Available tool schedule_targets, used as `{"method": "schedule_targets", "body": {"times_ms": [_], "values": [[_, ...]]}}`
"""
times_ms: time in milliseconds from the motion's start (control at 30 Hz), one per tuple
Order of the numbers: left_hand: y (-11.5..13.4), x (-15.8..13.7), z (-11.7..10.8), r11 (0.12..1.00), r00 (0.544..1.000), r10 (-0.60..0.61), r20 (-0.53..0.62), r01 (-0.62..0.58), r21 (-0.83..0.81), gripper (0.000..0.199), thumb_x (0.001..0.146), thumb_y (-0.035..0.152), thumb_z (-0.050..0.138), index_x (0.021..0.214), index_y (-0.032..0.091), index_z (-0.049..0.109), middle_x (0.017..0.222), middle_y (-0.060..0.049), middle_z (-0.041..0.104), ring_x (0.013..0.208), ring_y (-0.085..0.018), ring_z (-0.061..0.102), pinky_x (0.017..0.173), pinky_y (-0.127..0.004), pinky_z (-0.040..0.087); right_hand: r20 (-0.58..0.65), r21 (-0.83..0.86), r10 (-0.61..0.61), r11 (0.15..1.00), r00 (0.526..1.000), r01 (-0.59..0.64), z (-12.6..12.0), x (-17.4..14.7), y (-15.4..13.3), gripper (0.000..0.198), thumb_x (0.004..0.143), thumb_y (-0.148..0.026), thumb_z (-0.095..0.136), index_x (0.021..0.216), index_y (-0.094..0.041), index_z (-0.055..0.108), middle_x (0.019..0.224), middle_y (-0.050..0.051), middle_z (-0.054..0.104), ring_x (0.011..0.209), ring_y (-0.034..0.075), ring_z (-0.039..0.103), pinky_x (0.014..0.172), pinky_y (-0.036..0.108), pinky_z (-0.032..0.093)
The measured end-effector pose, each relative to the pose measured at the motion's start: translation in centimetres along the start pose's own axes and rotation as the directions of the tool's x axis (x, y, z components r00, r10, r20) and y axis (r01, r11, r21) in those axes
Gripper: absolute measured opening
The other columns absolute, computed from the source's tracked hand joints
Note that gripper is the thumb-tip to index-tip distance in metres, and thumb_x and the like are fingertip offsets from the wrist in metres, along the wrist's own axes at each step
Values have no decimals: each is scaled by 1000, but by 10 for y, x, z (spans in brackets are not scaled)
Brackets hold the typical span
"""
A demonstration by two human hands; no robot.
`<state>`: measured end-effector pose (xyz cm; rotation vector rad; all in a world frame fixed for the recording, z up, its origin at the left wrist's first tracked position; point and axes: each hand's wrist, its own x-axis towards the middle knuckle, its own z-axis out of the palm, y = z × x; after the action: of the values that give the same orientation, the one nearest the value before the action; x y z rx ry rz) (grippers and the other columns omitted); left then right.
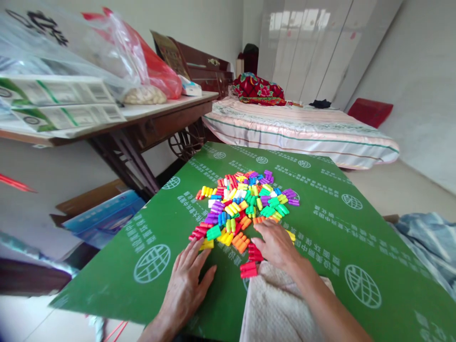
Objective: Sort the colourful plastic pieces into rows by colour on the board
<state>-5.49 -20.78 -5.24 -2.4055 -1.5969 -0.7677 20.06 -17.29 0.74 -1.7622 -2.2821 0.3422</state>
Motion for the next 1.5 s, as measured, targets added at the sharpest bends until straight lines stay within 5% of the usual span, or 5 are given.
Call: {"method": "schedule_targets", "body": {"times_ms": [267, 900, 1100, 1267, 1500], "values": [[2, -2, 1, 999, 1000, 29, 6, -29, -30, 35, 86, 33, 51, 116, 17, 60, 132, -14, 59, 125, -30, 53, 96, -48, 55, 61, -107, 29, 994, 998, -23, 8, -26, -18, 14, 89, -24, 52, 87, -20, 65, 93, 7, 67, 97, 22, 59, 88, 33, 42], [10, -9, -16, 958, 978, 167, -126, -192, -213, 21, 87, 25, 54, 106, 19, 60, 109, -8, 70, 103, -19, 66, 88, -31, 59, -14, -114, -25, 993, 1000, 23, 31, -3, -47, 26, 88, -27, 56, 110, -20, 68, 135, 14, 52, 133, 31, 39, 110, 44, 33], [2, 13, -11, 964, 982, 113, -152, -146, -222, 22, 87, 25, 54, 107, 18, 60, 109, -9, 69, 104, -19, 63, 89, -32, 57, 74, 256, 2, 967, 997, -21, 3, -26, -60, 18, 88, -26, 55, 100, -24, 69, 100, 4, 68, 98, 20, 61, 89, 30, 45], [0, 69, -3, 998, 979, 41, 200, -31, -53, 34, 86, 15, 45, 117, 17, 59, 126, -9, 63, 116, -22, 55, 99, -38, 51, 175, 486, 15, 868, 985, -99, -7, -50, -73, 16, 83, -24, 57, 93, -22, 69, 92, 2, 71, 89, 18, 63, 78, 26, 44], [6, 119, 9, 999, 943, -20, 332, 9, 35, 32, 84, 13, 43, 109, 18, 62, 117, -11, 64, 108, -30, 55, 88, -47, 48, 113, 432, 76, 894, 991, -118, 1, -48, -60, 15, 85, -23, 55, 89, -22, 69, 89, 2, 71, 84, 18, 63, 73, 26, 44]]}}
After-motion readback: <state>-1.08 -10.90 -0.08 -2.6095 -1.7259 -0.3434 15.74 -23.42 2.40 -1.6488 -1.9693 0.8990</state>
